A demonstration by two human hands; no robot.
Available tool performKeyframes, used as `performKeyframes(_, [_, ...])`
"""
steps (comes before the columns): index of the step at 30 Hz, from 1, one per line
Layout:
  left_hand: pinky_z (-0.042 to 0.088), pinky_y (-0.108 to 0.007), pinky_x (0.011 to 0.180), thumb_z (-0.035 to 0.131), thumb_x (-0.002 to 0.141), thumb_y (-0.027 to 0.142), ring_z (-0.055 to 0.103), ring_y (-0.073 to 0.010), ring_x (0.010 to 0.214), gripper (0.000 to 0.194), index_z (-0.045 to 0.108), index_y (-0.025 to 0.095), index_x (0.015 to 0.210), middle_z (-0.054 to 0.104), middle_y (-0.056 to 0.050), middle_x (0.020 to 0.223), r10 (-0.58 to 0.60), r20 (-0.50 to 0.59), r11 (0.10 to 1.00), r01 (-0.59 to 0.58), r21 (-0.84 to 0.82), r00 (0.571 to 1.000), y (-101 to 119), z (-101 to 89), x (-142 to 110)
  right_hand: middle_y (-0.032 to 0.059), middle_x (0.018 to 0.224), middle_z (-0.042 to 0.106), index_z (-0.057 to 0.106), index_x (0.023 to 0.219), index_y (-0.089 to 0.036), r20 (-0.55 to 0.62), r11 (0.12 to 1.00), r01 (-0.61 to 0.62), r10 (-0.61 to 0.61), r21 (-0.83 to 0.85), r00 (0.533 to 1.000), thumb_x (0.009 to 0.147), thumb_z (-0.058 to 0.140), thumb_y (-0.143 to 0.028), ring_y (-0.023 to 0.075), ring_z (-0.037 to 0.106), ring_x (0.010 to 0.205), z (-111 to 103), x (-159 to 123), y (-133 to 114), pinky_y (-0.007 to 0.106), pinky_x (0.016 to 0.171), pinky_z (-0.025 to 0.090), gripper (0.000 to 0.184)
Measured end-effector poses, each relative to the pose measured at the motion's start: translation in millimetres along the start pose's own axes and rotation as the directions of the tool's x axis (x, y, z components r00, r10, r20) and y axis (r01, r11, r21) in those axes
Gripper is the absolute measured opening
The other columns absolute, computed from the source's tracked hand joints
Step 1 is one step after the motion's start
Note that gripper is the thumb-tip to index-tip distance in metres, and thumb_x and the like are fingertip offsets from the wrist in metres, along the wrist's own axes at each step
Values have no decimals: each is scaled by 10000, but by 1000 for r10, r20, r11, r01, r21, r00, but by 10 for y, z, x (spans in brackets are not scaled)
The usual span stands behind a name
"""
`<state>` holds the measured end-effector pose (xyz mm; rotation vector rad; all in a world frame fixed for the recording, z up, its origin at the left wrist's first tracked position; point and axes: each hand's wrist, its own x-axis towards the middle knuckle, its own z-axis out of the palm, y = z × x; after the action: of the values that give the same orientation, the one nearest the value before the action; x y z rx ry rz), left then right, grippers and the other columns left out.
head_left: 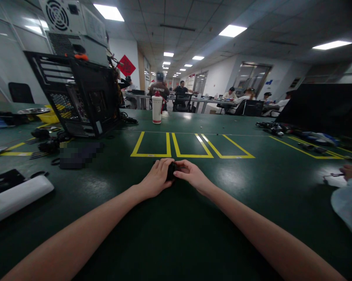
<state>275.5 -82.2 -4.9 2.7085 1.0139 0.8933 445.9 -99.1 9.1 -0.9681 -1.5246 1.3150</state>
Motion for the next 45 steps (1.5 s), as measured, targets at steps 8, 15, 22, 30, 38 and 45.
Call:
performKeyframes(8, [359,-455,893,551,707,207,389,-259,1064,602,230,198,1216,357,-94,1180,7,-2,1000,-7,-1,1000,15,-17,0,10,948,526,488,863,-201,-18,997,70,-70,15,997,645,635,-215,151,550,903,8,-13,50,345,836,430,264])
performKeyframes(15, [364,-442,889,554,703,195,393,-254,1053,599,236,186,1210,362,-98,1178,2,6,1000,-2,12,1000,25,-25,6,41,1021,534,492,974,-197,-17,1000,17,-17,-12,1000,666,613,-218,168,522,978,-9,9,45,382,899,385,332])
performKeyframes(22, [353,-444,894,562,689,185,388,-254,1057,604,242,192,1201,368,-94,1178,6,-8,1000,-6,11,1000,14,-15,-2,13,980,517,479,883,-208,-14,998,57,-57,-2,998,608,666,-189,154,540,934,7,-9,62,354,869,415,332])
performKeyframes(30, [357,-451,885,556,701,211,390,-259,1061,606,226,196,1210,362,-99,1182,8,-12,1000,-8,9,1000,-11,15,0,49,1012,533,486,971,-184,-30,1000,-27,27,-5,999,666,615,-235,165,536,942,0,9,29,373,866,411,334])
performKeyframes(38, [364,-457,875,563,689,206,399,-258,1051,612,232,209,1203,362,-92,1181,0,-7,1000,0,-10,1000,2,0,-1,21,978,528,487,920,-215,-5,999,22,-22,-37,1000,623,658,-222,167,529,948,-38,-12,51,377,856,420,343])
performKeyframes(45, [363,-436,886,563,693,196,394,-250,1051,605,236,187,1202,364,-99,1175,9,-16,1000,-9,7,1000,6,7,4,42,970,551,499,960,-191,-3,999,6,-6,-53,1000,663,620,-247,166,542,917,-44,17,17,381,855,413,325])
